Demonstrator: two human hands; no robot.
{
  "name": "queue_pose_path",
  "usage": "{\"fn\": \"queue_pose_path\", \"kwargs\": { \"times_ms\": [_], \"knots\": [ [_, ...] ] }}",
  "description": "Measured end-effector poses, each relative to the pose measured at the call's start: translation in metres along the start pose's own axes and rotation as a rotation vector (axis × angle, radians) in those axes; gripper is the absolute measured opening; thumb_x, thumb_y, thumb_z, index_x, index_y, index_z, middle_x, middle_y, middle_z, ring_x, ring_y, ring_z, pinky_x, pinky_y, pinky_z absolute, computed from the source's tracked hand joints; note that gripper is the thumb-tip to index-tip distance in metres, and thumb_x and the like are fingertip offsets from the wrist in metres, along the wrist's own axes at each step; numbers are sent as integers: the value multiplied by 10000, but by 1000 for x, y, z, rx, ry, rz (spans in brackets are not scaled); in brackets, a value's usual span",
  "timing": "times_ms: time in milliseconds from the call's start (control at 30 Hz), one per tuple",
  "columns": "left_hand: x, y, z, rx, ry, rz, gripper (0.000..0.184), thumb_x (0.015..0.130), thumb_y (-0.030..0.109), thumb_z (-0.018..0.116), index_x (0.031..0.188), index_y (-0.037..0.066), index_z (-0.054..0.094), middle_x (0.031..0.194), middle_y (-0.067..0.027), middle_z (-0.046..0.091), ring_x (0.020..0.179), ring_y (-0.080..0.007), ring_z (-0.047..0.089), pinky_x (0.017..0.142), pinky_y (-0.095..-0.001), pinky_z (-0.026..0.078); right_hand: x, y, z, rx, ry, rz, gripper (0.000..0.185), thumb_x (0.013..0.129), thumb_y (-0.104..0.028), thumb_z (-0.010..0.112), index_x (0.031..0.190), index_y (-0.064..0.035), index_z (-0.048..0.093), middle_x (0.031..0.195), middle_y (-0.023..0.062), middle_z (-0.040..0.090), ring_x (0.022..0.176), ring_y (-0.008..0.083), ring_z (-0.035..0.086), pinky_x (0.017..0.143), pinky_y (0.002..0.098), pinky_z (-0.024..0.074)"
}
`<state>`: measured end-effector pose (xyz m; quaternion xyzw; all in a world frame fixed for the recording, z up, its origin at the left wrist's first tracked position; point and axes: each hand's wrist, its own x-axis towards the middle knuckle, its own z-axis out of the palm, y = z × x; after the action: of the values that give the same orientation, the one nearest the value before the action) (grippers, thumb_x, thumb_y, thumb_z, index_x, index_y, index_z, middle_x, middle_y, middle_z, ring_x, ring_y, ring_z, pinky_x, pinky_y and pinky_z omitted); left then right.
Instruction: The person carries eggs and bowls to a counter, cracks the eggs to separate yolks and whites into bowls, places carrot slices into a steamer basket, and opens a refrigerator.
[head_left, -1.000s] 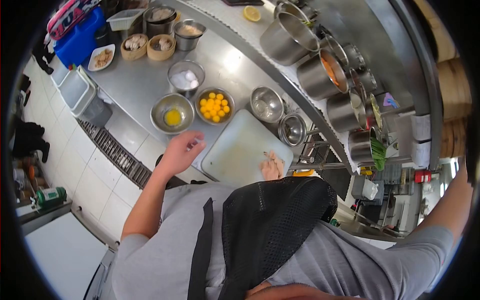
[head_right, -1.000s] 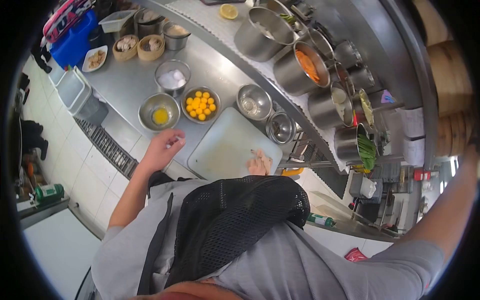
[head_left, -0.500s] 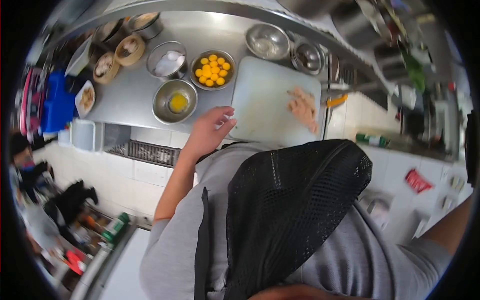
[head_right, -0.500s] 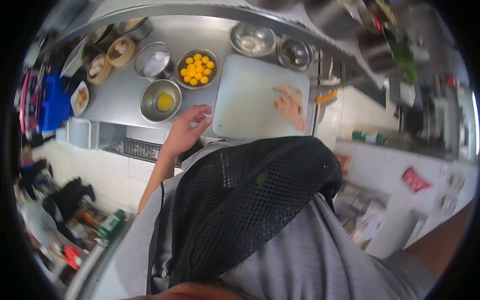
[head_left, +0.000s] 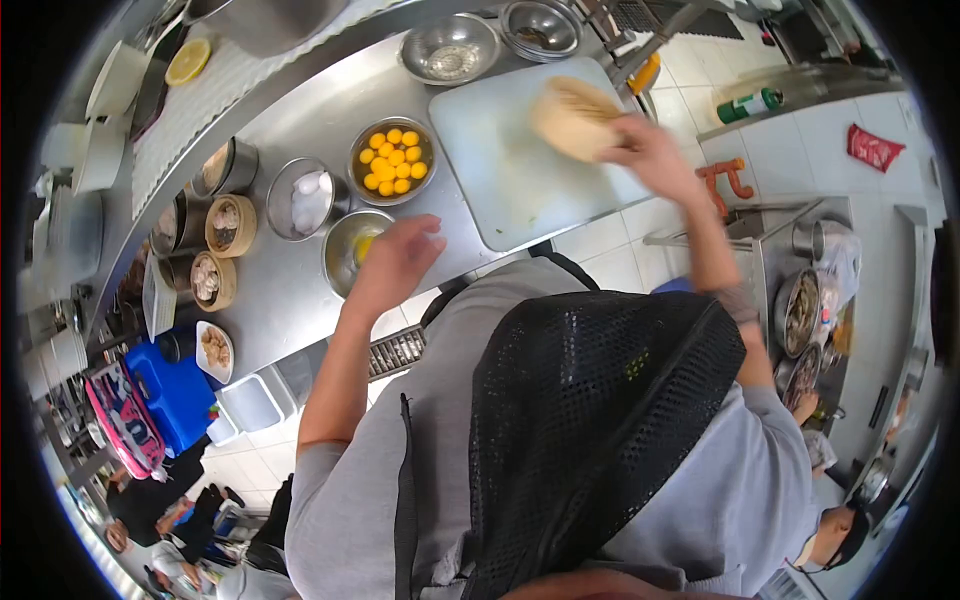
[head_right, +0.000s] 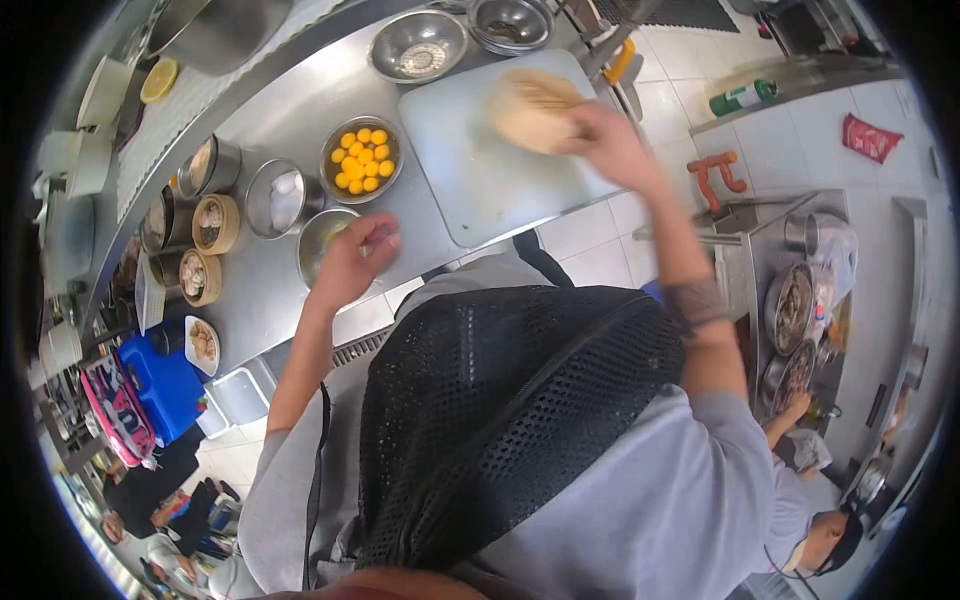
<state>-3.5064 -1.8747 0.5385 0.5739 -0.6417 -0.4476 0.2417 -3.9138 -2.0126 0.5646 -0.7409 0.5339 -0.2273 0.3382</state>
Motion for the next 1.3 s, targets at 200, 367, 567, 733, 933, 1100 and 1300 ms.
{"fn": "queue_pose_path", "kwargs": {
  "times_ms": [200, 367, 567, 733, 933, 1100, 1300],
  "knots": [
    [31, 34, 36, 74, -8, 168, 359, 946, 245, 727, 1246, 56, 669, 1170, -154, 703, 945, -277, 713, 823, -383, 565, 32, 84, 108, -225, 488, -314, 290, 880, -160, 749, 1151, -61, 716, 1179, 173, 673, 1156, 396, 601, 965, 463, 501],
    [60, 54, 99, -26, -119, 96, 354, 967, 276, 711, 1236, 48, 674, 1133, -127, 712, 951, -244, 705, 854, -369, 565, 34, 111, 68, -586, 465, 105, 240, 938, -240, 689, 1065, -37, 709, 1127, 241, 694, 1098, 408, 643, 936, 486, 522],
    [164, 86, 189, -349, -211, -269, 612, 1044, 582, 496, 1094, 8, 701, 963, -146, 724, 861, -218, 714, 773, -365, 585, 42, 142, 34, -297, -97, 138, 367, 1013, -314, 557, 1194, -12, 659, 995, 266, 720, 920, 420, 717, 803, 511, 551],
    [234, 103, 244, -595, -135, -432, 664, 1065, 594, 425, 933, 1, 693, 844, -118, 701, 767, -214, 699, 672, -349, 573, 5, 86, -8, 101, -221, 41, 210, 1022, -133, 518, 1120, -12, 658, 885, 202, 685, 776, 304, 681, 725, 408, 530],
    [242, 105, 255, -303, -25, -41, 458, 1092, 438, 444, 1145, 35, 657, 961, -121, 716, 842, -252, 681, 795, -355, 563, 16, 129, -48, 414, -252, 86, 169, 1014, -153, 598, 1014, 2, 667, 821, 62, 643, 751, 146, 577, 682, 331, 491],
    [222, 103, 248, -272, 12, 74, 361, 977, 243, 676, 1257, 25, 607, 1243, -115, 666, 1139, -260, 636, 972, -394, 511, 33, 129, -40, 747, -21, 146, 264, 981, -124, 646, 1168, 54, 699, 1053, 36, 711, 945, 104, 630, 850, 278, 525],
    [139, 114, 156, -265, -138, 30, 337, 946, 233, 728, 1201, 20, 670, 1074, -89, 732, 978, -198, 683, 869, -339, 534, 68, 134, -62, -323, -39, -196, 394, 922, -221, 711, 1238, 13, 682, 1231, 216, 687, 1218, 339, 626, 1040, 409, 489]
  ]
}}
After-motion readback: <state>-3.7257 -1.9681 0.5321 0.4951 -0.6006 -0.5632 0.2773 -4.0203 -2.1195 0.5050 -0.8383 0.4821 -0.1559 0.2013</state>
